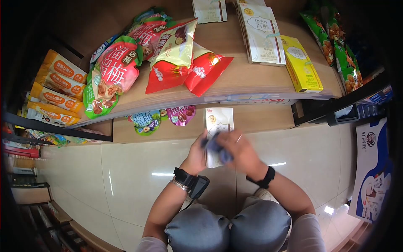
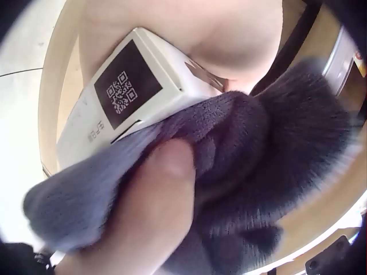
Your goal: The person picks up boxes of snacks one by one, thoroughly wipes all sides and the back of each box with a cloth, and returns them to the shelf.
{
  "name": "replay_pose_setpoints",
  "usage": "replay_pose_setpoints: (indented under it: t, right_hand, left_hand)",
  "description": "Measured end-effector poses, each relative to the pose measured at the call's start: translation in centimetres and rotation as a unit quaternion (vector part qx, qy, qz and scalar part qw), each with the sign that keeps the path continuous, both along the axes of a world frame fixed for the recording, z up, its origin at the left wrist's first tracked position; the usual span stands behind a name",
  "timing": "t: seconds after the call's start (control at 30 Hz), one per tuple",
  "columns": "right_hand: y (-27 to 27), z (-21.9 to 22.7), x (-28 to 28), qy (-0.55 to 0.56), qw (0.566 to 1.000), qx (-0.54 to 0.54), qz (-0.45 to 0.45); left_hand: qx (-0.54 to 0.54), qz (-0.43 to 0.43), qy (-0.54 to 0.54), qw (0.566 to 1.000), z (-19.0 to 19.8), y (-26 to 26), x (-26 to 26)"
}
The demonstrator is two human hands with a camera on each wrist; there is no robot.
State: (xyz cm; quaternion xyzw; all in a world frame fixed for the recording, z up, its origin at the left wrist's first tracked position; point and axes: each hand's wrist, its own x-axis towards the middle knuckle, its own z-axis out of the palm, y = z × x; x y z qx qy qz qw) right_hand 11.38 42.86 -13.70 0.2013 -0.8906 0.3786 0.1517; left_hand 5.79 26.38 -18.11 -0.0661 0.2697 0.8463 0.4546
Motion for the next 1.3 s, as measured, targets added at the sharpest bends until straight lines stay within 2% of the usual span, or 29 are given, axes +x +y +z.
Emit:
replay_pose_setpoints:
  t: [0.03, 0.07, 0.1, 0.17, 0.2, 0.27, 0.3, 0.33, 0.43, 0.47, 0.57, 0.6, 0.67, 0.73, 0.8, 0.87, 0.9, 0.97, 1.07, 1.1, 1.17, 1.23, 1.27, 1.3]
  right_hand:
    - [-0.6, -0.3, 1.0, 0.015, 0.997, 0.010, 0.070]
    - [-0.3, -0.3, 1.1, 0.018, 0.995, 0.031, 0.091]
    - [0.1, -0.2, 1.3, 0.020, 0.992, 0.051, 0.112]
    - [0.9, -0.4, 0.4, 0.015, 0.997, 0.010, -0.078]
    - [1.0, -0.4, 0.5, 0.005, 0.995, -0.004, -0.105]
    - [0.2, 0.2, 2.1, 0.015, 0.999, 0.019, 0.033]
    - [-0.1, 0.3, 2.7, 0.019, 0.994, 0.031, 0.102]
    - [-0.1, 0.2, 2.6, 0.013, 0.990, 0.042, 0.132]
    - [1.1, -1.0, 0.5, -0.024, 0.992, -0.010, -0.119]
    - [1.3, -1.7, 0.1, -0.018, 0.985, -0.054, -0.165]
    - [0.1, -1.0, 2.1, 0.015, 0.997, -0.070, -0.021]
    - [-0.2, -0.4, 2.3, -0.003, 0.996, -0.093, 0.011]
    - [-0.1, 0.3, 1.9, 0.008, 0.993, -0.112, -0.023]
    - [0.2, 0.9, 1.6, 0.002, 0.992, -0.119, -0.048]
    - [0.3, 1.6, 1.8, -0.021, 0.993, -0.119, -0.008]
    - [0.0, 2.2, 2.1, -0.031, 0.993, -0.109, 0.036]
    - [-0.1, 2.3, 2.4, -0.033, 0.995, -0.079, 0.050]
    - [-0.3, 2.2, 2.5, -0.038, 0.996, -0.019, 0.079]
    - [0.1, 2.3, 1.6, -0.004, 0.999, -0.045, -0.002]
    - [0.5, 2.5, 1.1, 0.005, 0.998, -0.052, -0.028]
    - [1.8, 2.2, -0.5, 0.018, 0.996, -0.034, -0.083]
    - [3.0, 1.8, -1.9, 0.033, 0.988, -0.028, -0.148]
    - [3.1, 1.7, -1.9, 0.021, 0.988, -0.027, -0.150]
    - [3.1, 1.7, -1.4, 0.011, 0.993, -0.030, -0.111]
  left_hand:
    - [0.020, 0.007, -0.003, 1.000, 0.2, 0.3, 0.0]
    - [0.049, -0.024, 0.035, 0.998, 0.7, 0.4, 0.1]
    - [0.030, -0.020, 0.010, 0.999, 0.6, 0.4, 0.1]
    - [-0.010, -0.011, -0.042, 0.999, 0.3, 0.4, 0.6]
    - [-0.024, -0.008, -0.032, 0.999, 0.1, 0.6, 0.7]
    - [-0.009, -0.022, 0.026, 0.999, -1.7, 0.6, 0.3]
    - [0.000, -0.029, 0.053, 0.998, -1.3, 0.8, 0.2]
    - [0.002, -0.015, 0.037, 0.999, -0.7, 0.8, 0.6]
    - [0.023, 0.004, -0.067, 0.997, 0.1, 0.3, 0.9]
    - [0.002, 0.011, -0.071, 0.997, 0.6, 0.4, 1.1]
    - [0.003, 0.015, -0.039, 0.999, 0.2, 0.6, 1.3]
    - [-0.026, 0.003, 0.020, 0.999, 1.1, 0.3, 1.1]
    - [-0.047, -0.014, 0.000, 0.999, -0.6, 0.0, 1.2]
    - [-0.100, -0.026, 0.019, 0.994, 0.3, 0.2, 1.1]
    - [-0.161, 0.015, 0.070, 0.984, 2.5, 0.6, 2.0]
    - [-0.134, -0.016, 0.023, 0.991, -0.4, 0.6, 1.0]
    - [-0.160, -0.015, 0.087, 0.983, 0.2, 0.6, 0.9]
    - [-0.182, 0.003, 0.145, 0.972, -0.1, 0.8, 1.2]
    - [-0.110, -0.010, 0.120, 0.987, -0.8, 0.6, 1.4]
    - [-0.146, -0.041, 0.142, 0.978, -1.4, 0.8, 1.7]
    - [-0.188, -0.030, 0.200, 0.961, -3.1, 0.8, 2.6]
    - [-0.226, -0.059, 0.170, 0.957, -2.4, 1.1, 2.3]
    - [-0.244, -0.073, 0.156, 0.954, -2.0, 1.2, 2.1]
    - [-0.236, -0.066, 0.156, 0.957, -1.7, 1.3, 2.1]
